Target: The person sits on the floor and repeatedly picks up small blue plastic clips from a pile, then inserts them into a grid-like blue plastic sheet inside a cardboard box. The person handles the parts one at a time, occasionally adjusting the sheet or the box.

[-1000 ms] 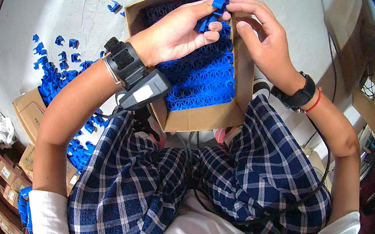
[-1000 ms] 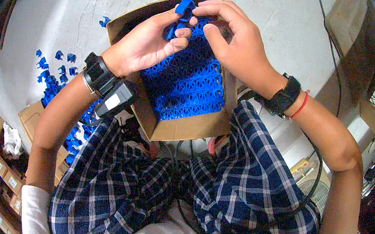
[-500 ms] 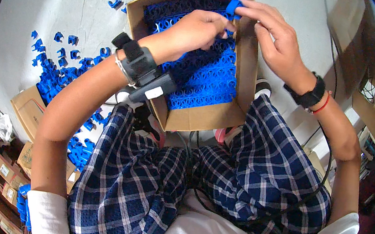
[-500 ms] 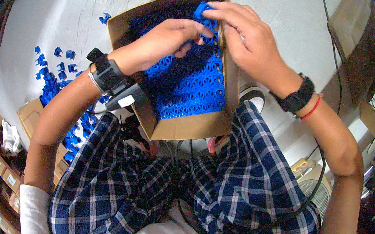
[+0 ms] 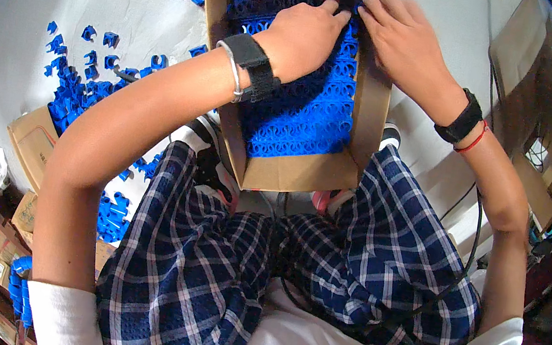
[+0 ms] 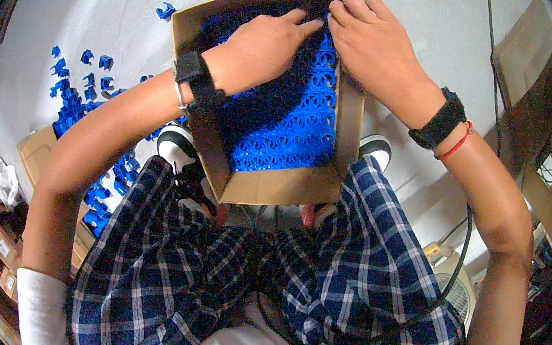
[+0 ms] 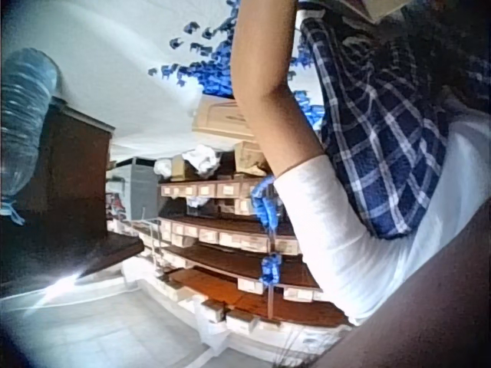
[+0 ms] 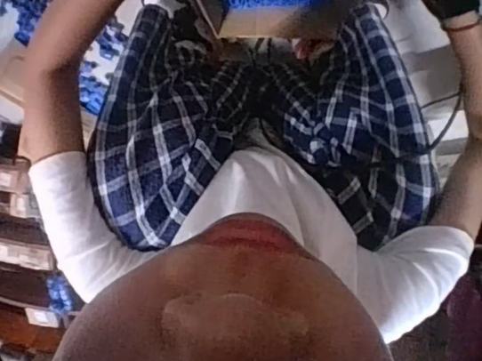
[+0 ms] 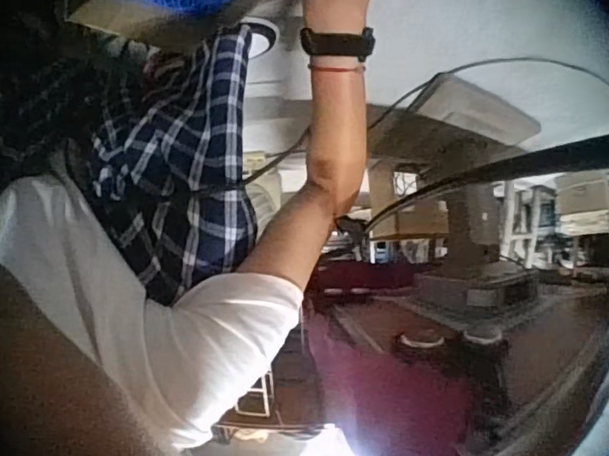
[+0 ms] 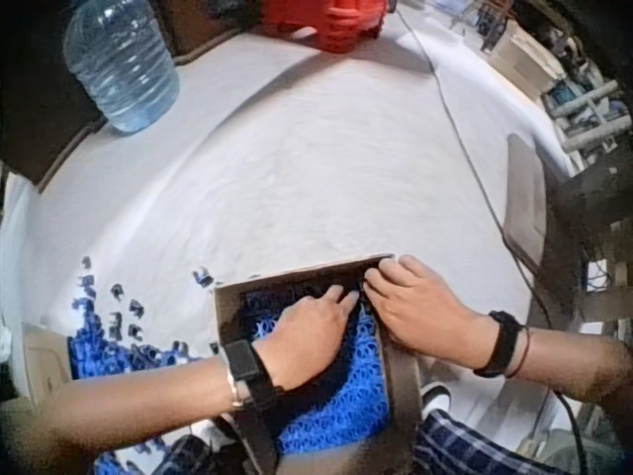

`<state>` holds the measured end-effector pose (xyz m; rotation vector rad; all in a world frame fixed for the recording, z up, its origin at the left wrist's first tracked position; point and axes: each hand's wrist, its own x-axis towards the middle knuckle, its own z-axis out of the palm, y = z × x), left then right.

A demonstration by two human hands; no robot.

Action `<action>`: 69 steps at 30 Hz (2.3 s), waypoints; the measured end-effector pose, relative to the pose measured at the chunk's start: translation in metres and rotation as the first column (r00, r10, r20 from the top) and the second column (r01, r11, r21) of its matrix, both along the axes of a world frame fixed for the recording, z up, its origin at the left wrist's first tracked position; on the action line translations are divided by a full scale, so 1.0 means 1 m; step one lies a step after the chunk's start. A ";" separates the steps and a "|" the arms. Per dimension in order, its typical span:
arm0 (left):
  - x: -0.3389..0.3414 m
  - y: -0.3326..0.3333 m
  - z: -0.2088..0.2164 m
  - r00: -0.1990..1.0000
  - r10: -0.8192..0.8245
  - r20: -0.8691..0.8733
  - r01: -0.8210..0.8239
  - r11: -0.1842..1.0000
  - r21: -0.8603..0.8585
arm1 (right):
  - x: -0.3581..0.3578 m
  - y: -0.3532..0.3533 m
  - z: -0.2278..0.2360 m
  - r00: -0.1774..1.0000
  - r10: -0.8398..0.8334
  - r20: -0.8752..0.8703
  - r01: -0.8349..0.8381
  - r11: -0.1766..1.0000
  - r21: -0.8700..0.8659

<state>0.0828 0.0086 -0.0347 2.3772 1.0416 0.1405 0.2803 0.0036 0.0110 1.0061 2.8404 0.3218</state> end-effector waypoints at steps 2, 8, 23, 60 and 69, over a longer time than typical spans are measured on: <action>0.000 -0.001 0.001 0.999 -0.014 -0.046 0.013 1.000 -0.002 | -0.004 0.003 -0.004 1.000 0.015 0.026 -0.016 0.999 0.045; -0.002 -0.001 0.003 0.996 -0.047 -0.077 0.050 0.998 0.038 | -0.011 0.004 -0.012 0.997 -0.035 0.075 0.035 0.999 0.001; 0.004 -0.001 -0.001 0.992 -0.039 -0.117 0.038 0.999 -0.007 | -0.013 0.005 -0.025 0.996 -0.026 0.082 0.023 0.999 0.042; 0.001 -0.002 -0.005 0.981 -0.078 -0.175 0.088 0.995 0.049 | -0.010 0.002 -0.030 0.972 -0.235 -0.008 0.230 0.956 -0.184; -0.001 -0.004 -0.010 0.989 -0.064 -0.134 0.076 0.993 0.089 | -0.011 -0.002 -0.031 0.972 -0.234 -0.009 0.232 0.966 -0.113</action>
